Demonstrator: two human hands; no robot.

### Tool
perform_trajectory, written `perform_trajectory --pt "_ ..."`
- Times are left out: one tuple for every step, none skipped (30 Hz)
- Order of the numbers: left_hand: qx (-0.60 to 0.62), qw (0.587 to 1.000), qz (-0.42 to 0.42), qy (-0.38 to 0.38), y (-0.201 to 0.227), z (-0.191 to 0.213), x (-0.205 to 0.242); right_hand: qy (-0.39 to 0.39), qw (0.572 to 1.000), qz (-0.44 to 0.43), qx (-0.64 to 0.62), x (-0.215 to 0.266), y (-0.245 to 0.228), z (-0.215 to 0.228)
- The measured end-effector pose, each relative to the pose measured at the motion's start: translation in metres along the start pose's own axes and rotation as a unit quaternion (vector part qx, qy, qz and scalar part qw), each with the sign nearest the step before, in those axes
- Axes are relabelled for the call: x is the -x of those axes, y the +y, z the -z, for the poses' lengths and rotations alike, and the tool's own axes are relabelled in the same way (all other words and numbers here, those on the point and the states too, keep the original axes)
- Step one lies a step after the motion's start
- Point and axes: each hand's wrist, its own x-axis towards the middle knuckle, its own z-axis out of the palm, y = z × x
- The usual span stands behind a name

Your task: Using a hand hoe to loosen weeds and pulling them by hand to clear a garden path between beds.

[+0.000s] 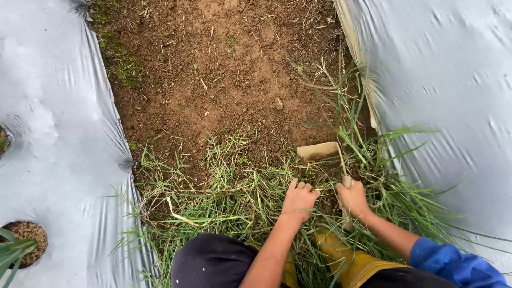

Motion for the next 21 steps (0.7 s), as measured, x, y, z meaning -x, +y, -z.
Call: perform_trajectory --pt "0.001 1.0 0.001 0.0 0.002 0.01 0.001 -0.001 1.0 0.0 0.001 0.012 -0.017 -0.001" --pt "-0.011 1.0 0.004 0.022 0.003 0.02 0.003 -0.008 0.999 -0.015 -0.029 0.023 -0.033 -0.002" --pt "-0.022 0.999 0.008 0.044 0.005 0.028 0.006 -0.015 0.998 -0.031 -0.058 0.037 -0.048 -0.003" --pt "-0.02 0.999 0.009 0.043 0.008 0.038 0.008 -0.016 0.998 -0.031 -0.056 0.041 -0.052 -0.001" --pt "-0.018 0.999 0.015 0.024 0.009 0.05 0.009 -0.012 0.998 -0.026 -0.063 0.045 -0.057 -0.002" --pt "-0.016 1.0 0.022 0.005 0.01 0.062 0.011 -0.008 0.997 -0.022 -0.07 0.049 -0.062 -0.001" --pt "-0.019 1.0 0.023 0.007 0.011 0.066 0.011 -0.009 0.997 -0.019 -0.072 0.052 -0.06 -0.001" --pt "-0.012 1.0 0.019 -0.004 0.012 0.07 0.011 -0.011 0.997 -0.015 -0.069 0.055 -0.058 0.0" --pt "-0.006 1.0 0.017 -0.014 0.012 0.075 0.012 -0.014 0.998 -0.011 -0.067 0.056 -0.056 -0.001" --pt "-0.009 1.0 0.02 -0.013 0.011 0.083 0.014 -0.017 0.997 -0.008 -0.07 0.059 -0.057 -0.001" --pt "-0.015 1.0 0.012 -0.013 0.012 0.089 0.017 -0.018 0.998 -0.007 -0.068 0.065 -0.055 -0.001" --pt "-0.021 1.0 0.004 -0.014 0.013 0.094 0.021 -0.02 0.998 -0.006 -0.066 0.07 -0.053 -0.001" --pt "-0.02 1.0 0.005 -0.014 0.011 0.074 0.016 -0.022 0.998 -0.007 -0.065 0.073 -0.056 0.001" --pt "-0.026 0.999 -0.001 -0.037 0.009 0.053 0.011 -0.015 0.998 -0.007 -0.068 0.075 -0.059 0.003" --pt "-0.032 0.998 -0.007 -0.059 0.006 0.033 0.006 -0.01 0.997 -0.008 -0.071 0.078 -0.062 0.004" --pt "-0.031 0.998 -0.005 -0.058 0.002 0.011 0.002 -0.012 0.997 -0.007 -0.07 0.07 -0.061 0.007" --pt "-0.034 0.998 -0.024 -0.043 -0.002 -0.012 -0.003 -0.009 0.998 0.006 -0.064 0.062 -0.059 0.01" --pt "-0.036 0.998 -0.042 -0.029 -0.005 -0.035 -0.008 -0.006 0.998 0.02 -0.059 0.054 -0.057 0.015" --pt "-0.036 0.998 -0.047 -0.027 -0.003 -0.034 -0.006 -0.001 0.998 0.02 -0.059 0.047 -0.075 0.016" --pt "-0.032 0.998 -0.053 0.034 -0.001 -0.033 -0.004 0.014 0.996 0.016 -0.092 0.04 -0.093 0.017" --pt "-0.025 0.994 -0.055 0.093 0.002 -0.033 0.004 0.025 0.992 0.01 -0.124 0.036 -0.109 0.015"
